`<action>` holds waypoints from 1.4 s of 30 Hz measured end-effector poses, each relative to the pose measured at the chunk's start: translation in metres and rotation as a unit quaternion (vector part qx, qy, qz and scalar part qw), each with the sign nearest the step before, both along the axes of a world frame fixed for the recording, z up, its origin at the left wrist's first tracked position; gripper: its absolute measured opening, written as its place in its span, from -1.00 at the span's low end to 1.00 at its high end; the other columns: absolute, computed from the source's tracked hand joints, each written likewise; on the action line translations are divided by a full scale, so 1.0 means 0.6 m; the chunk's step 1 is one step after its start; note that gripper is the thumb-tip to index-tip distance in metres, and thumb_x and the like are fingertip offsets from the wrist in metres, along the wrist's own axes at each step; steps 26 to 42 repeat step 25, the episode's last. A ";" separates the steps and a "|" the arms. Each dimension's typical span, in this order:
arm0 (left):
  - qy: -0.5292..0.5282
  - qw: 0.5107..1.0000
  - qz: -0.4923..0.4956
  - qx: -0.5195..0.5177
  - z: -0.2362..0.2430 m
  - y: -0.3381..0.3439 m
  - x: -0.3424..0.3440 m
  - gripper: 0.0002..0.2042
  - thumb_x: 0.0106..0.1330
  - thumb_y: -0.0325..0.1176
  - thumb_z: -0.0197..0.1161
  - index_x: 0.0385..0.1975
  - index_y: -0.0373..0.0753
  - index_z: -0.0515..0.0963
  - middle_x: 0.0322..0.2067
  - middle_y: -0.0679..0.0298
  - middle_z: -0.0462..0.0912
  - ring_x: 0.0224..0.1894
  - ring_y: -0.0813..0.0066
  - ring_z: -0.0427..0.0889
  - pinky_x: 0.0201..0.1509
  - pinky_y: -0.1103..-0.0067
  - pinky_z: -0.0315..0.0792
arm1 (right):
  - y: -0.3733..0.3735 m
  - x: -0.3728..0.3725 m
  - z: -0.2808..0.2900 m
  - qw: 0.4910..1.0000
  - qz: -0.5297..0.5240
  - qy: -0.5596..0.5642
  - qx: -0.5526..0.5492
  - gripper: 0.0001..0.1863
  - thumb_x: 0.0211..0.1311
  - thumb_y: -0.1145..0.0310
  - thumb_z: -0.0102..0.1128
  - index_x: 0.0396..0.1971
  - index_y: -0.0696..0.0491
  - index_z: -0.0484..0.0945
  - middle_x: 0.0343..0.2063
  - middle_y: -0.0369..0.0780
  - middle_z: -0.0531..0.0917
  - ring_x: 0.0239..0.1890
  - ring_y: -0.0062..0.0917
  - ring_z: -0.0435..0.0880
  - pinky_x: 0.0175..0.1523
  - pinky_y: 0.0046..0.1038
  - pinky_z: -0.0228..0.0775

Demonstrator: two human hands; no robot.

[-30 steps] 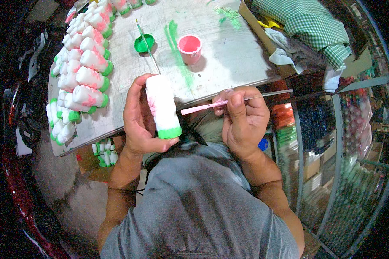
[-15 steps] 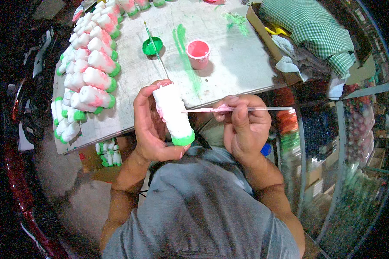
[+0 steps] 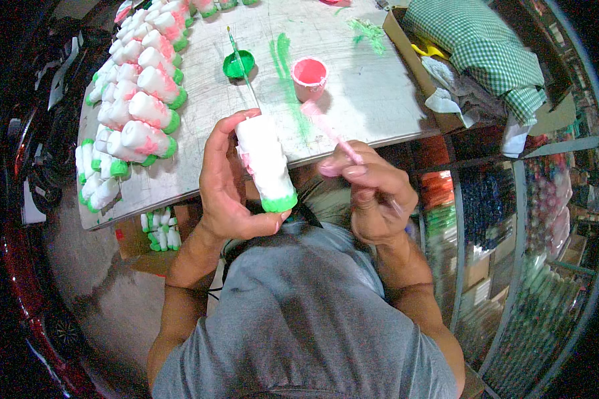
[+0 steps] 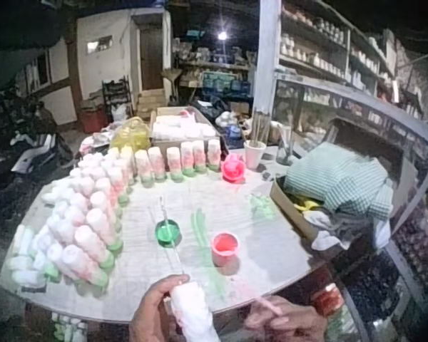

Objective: The person paints pink designs onto white cylindrical objects with green bases using a small brush. They repeatedly dip the brush into pink paint and apply it to the objects, then place the finished items on a table among many similar objects.

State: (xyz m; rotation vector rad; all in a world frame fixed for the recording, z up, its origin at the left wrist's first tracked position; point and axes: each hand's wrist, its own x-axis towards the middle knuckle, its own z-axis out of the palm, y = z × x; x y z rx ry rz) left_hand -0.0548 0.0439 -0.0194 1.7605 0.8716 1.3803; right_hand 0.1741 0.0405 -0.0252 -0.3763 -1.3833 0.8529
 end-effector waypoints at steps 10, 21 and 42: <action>-0.227 0.953 -0.150 -0.137 -0.003 -0.045 0.000 0.26 -0.34 -0.38 0.67 0.47 -0.26 -0.05 0.36 0.00 0.28 0.37 0.22 0.34 0.41 0.33 0.32 | 0.031 -0.023 0.056 0.954 0.072 -0.281 0.078 0.17 -0.27 -0.02 0.73 0.40 0.07 0.30 0.34 0.03 0.44 0.41 -0.03 0.39 0.46 -0.03 0.17; 0.045 0.996 -0.022 0.071 0.034 -0.037 -0.029 0.19 -0.19 -0.29 0.70 0.49 -0.38 0.04 0.32 -0.08 0.40 0.31 0.11 0.47 0.21 0.34 0.42 | 0.048 -0.020 0.048 0.953 0.142 -0.266 0.034 0.21 -0.25 0.04 0.72 0.42 0.17 0.23 0.36 0.00 0.42 0.43 -0.10 0.35 0.50 -0.16 0.13; 0.095 0.990 -0.008 0.101 0.047 -0.036 -0.039 0.23 -0.16 -0.27 0.72 0.53 -0.32 -0.02 0.33 -0.03 0.41 0.29 0.01 0.48 0.31 0.33 0.38 | 0.042 -0.023 0.049 0.952 0.145 -0.269 0.019 0.23 -0.24 0.02 0.72 0.44 0.18 0.20 0.40 -0.01 0.37 0.44 -0.10 0.34 0.50 -0.17 0.12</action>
